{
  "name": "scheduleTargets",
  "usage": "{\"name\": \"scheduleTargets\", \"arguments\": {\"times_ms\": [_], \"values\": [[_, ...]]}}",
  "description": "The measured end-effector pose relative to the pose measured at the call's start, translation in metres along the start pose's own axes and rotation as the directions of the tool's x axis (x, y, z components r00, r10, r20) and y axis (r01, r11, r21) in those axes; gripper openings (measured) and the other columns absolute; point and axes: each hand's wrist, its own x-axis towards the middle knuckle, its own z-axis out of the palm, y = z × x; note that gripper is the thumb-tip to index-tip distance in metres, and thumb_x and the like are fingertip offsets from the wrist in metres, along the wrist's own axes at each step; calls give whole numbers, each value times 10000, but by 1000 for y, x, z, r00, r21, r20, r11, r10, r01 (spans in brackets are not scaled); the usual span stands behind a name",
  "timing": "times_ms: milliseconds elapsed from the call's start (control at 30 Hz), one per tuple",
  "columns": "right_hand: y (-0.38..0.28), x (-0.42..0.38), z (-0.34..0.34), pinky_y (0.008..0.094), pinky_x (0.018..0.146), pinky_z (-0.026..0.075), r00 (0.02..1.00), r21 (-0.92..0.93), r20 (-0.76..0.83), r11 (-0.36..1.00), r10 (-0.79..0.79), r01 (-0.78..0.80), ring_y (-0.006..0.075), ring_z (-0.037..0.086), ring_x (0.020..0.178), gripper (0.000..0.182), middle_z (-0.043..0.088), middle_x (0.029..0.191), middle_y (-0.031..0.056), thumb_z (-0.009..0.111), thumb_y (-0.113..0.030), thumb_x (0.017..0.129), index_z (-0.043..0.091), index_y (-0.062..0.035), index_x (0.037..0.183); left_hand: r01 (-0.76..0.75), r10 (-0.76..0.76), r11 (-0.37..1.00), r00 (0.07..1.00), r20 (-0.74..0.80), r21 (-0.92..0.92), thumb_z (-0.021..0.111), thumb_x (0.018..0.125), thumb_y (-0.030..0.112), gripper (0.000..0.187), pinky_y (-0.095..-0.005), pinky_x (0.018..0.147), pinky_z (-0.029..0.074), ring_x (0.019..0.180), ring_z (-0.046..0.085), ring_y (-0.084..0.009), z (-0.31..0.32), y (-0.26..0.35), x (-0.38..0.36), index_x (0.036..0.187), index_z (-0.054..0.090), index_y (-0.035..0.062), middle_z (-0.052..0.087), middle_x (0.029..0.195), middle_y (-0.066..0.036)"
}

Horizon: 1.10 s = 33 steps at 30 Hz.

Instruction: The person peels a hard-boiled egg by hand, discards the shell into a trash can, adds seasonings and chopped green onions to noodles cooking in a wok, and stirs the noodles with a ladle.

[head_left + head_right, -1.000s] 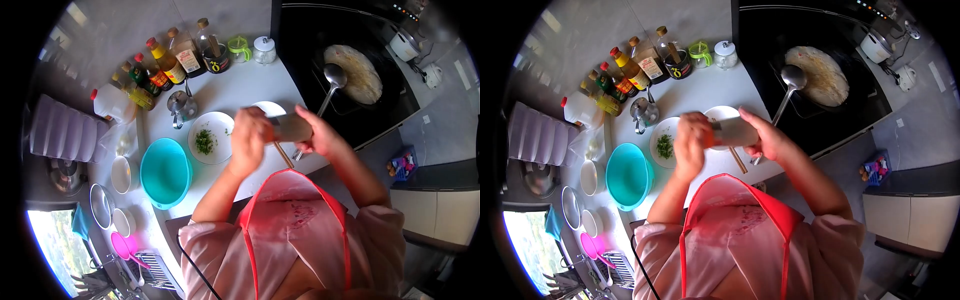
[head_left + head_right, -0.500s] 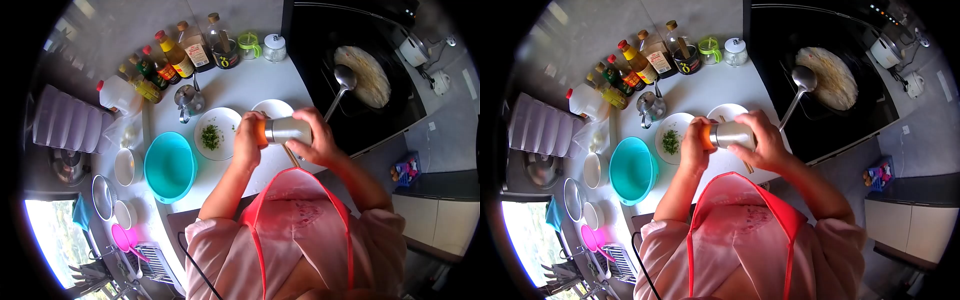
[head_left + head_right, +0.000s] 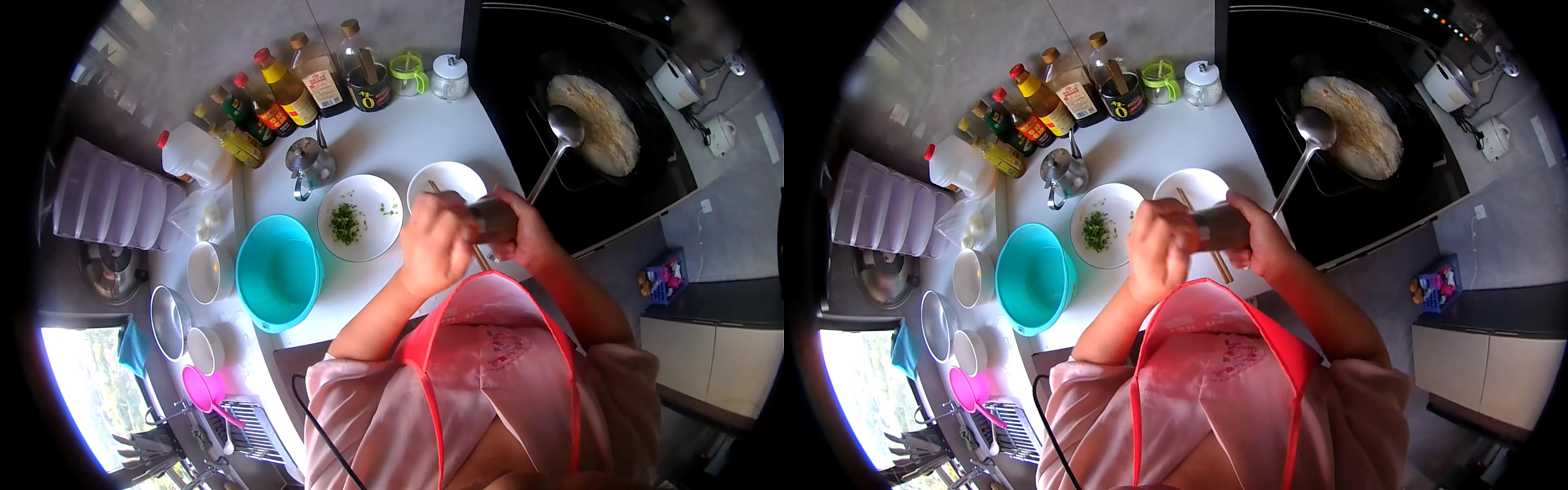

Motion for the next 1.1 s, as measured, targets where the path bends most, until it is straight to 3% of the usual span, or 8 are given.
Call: {"name": "scheduleTargets", "arguments": {"times_ms": [267, 400, 667, 733, 833, 933, 1067, 1100], "values": [[1, -15, 14, 213, 518, 427, 278, -642, 596, -238, -754, 729, 136, 544, 701, 441, 528, 957, 92, 607, -284, 811, 442, -24, 1127, 736, -847, -34, 339, 411, -677, 339, 915, 218, 250, -324, 678, 469, 819, 535, -200, 3, -21, -8, 887, 499, 28, 559, 943, -95], [1, 13, -28, 258, 417, 387, 910, -140, 411, 983, -50, 117, 165, 515, 543, 447, 532, 922, 96, 505, -438, 845, 472, -65, 1089, -39, 37, 999, 989, 145, 11, 345, 913, 205, 237, -330, 768, 432, 881, 524, -210, -7, -7, -14, 880, 504, 32, 553, 931, -112], [13, -13, 20, 201, 562, 424, 338, -686, 482, -109, -808, 719, 138, 517, 855, 323, 529, 977, 100, 501, -309, 869, 495, -54, 1067, 635, -817, 117, 498, 290, -763, 363, 901, 151, 176, -318, 627, 465, 749, 524, -166, -2, -17, -12, 885, 488, 29, 532, 836, -73], [2, -4, 10, 211, 352, 311, 983, -215, 44, 959, -179, 184, 108, 451, 430, 371, 540, 656, 52, 482, -442, 864, 520, -77, 919, -9, 5, 998, 998, -67, -61, 360, 889, 141, 185, -313, 670, 448, 786, 521, -160, -5, -26, -12, 892, 514, 39, 530, 837, -80], [-2, -7, 15, 231, 312, 289, 995, -152, 76, 987, 65, -53, 102, 420, 361, 409, 526, 602, 35, 436, -489, 875, 522, -92, 915, 22, -22, 1000, 996, 88, -2, 362, 884, 163, 201, -292, 702, 433, 790, 519, -151, -16, -15, -17, 888, 520, 39, 527, 837, -73], [9, -7, 34, 249, 344, 323, 860, -473, 107, 736, -498, 485, 129, 475, 426, 416, 544, 667, 47, 424, -485, 879, 509, -89, 970, 769, -847, -65, 295, 443, -635, 344, 896, 242, 271, -289, 722, 418, 789, 501, -166, -21, -34, -8, 867, 519, 38, 526, 858, -59], [28, 10, 31, 265, 368, 345, 229, -746, 370, -142, -900, 650, 154, 461, 431, 420, 558, 720, 72, 386, -473, 891, 503, -90, 1016, 309, -357, 863, 933, -50, -400, 358, 906, 218, 217, -303, 628, 486, 793, 527, -175, -7, -43, -36, 906, 502, 55, 553, 919, -85], [25, 9, 15, 260, 358, 336, 820, -487, 57, 701, -570, 521, 153, 437, 397, 422, 550, 681, 74, 388, -481, 890, 514, -89, 987, 135, -133, 973, 991, 26, -188, 359, 908, 203, 206, -308, 625, 488, 800, 527, -177, -18, -32, -30, 909, 498, 51, 546, 928, -93]]}}
